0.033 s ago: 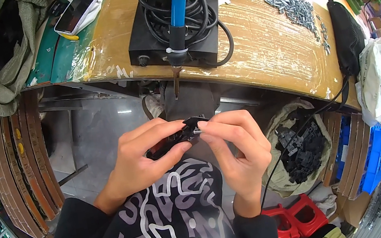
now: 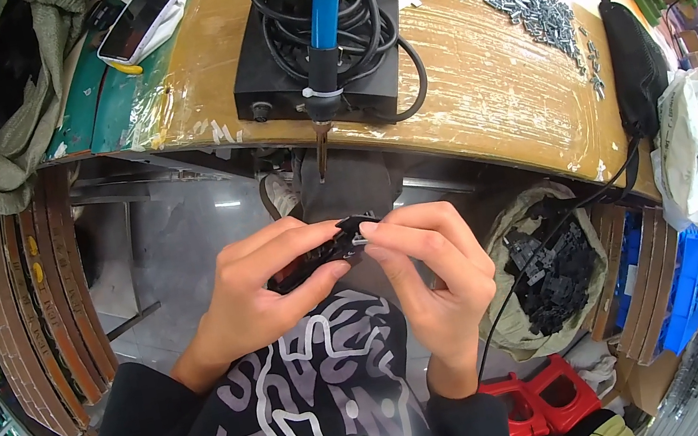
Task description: The person assembles small plastic housing components by securing them with screws using an electric power screwdriver.
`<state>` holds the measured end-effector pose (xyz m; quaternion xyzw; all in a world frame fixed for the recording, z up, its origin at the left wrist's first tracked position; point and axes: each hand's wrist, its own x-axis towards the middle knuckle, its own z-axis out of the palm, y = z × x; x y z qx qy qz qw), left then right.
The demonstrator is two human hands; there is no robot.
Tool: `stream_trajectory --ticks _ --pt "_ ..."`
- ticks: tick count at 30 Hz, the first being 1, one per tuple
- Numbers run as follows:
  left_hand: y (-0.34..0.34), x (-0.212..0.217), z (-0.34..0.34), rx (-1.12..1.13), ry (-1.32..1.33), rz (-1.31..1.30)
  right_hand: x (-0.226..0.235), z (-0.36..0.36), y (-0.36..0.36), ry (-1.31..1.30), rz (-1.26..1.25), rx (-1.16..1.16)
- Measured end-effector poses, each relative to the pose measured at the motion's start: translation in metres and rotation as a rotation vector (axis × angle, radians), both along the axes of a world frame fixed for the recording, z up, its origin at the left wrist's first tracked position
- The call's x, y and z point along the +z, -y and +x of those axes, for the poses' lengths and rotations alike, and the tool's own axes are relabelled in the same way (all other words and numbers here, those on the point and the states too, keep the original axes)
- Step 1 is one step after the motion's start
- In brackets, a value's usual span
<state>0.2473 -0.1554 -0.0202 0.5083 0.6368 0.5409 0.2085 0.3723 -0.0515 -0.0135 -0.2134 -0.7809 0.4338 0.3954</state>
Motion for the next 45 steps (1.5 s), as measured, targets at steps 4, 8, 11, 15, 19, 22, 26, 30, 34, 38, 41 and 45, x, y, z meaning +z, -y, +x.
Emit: stream_trajectory --ticks 4,8,11,15,19,22,26,30,34,38,41,45 --pt "-0.001 -0.002 0.001 -0.005 -0.068 -0.021 -0.001 -0.001 0.003 0.012 -0.053 -0.039" --pt "0.000 0.001 0.003 -0.048 -0.104 -0.069 -0.005 0.000 0.011 0.017 -0.076 -0.129" --pt "-0.002 -0.002 0.004 -0.055 -0.125 -0.033 -0.011 0.001 0.014 -0.032 -0.107 -0.169" --pt "-0.004 -0.004 0.005 -0.075 -0.168 0.009 -0.018 0.004 0.015 -0.092 -0.132 -0.184" --pt "-0.007 -0.006 0.006 -0.095 -0.201 0.040 -0.023 0.006 0.016 -0.104 -0.135 -0.222" --pt "-0.008 -0.006 0.007 -0.094 -0.201 0.030 -0.024 0.006 0.017 -0.114 -0.153 -0.242" --pt "-0.008 -0.006 0.009 -0.101 -0.205 0.053 -0.025 0.008 0.018 -0.125 -0.085 -0.228" --pt "-0.008 -0.009 0.008 -0.081 -0.171 0.043 -0.027 0.004 0.020 -0.163 -0.147 -0.228" --pt "-0.009 -0.008 0.007 -0.101 -0.196 0.040 -0.028 0.005 0.020 -0.155 -0.140 -0.246" --pt "-0.011 -0.008 0.009 -0.109 -0.204 0.048 -0.029 0.006 0.021 -0.206 -0.132 -0.246" --pt "-0.011 -0.009 0.010 -0.110 -0.208 0.052 -0.032 0.007 0.021 -0.220 -0.137 -0.260" --pt "-0.012 -0.008 0.011 -0.129 -0.202 0.041 -0.030 0.010 0.022 -0.225 -0.204 -0.274"
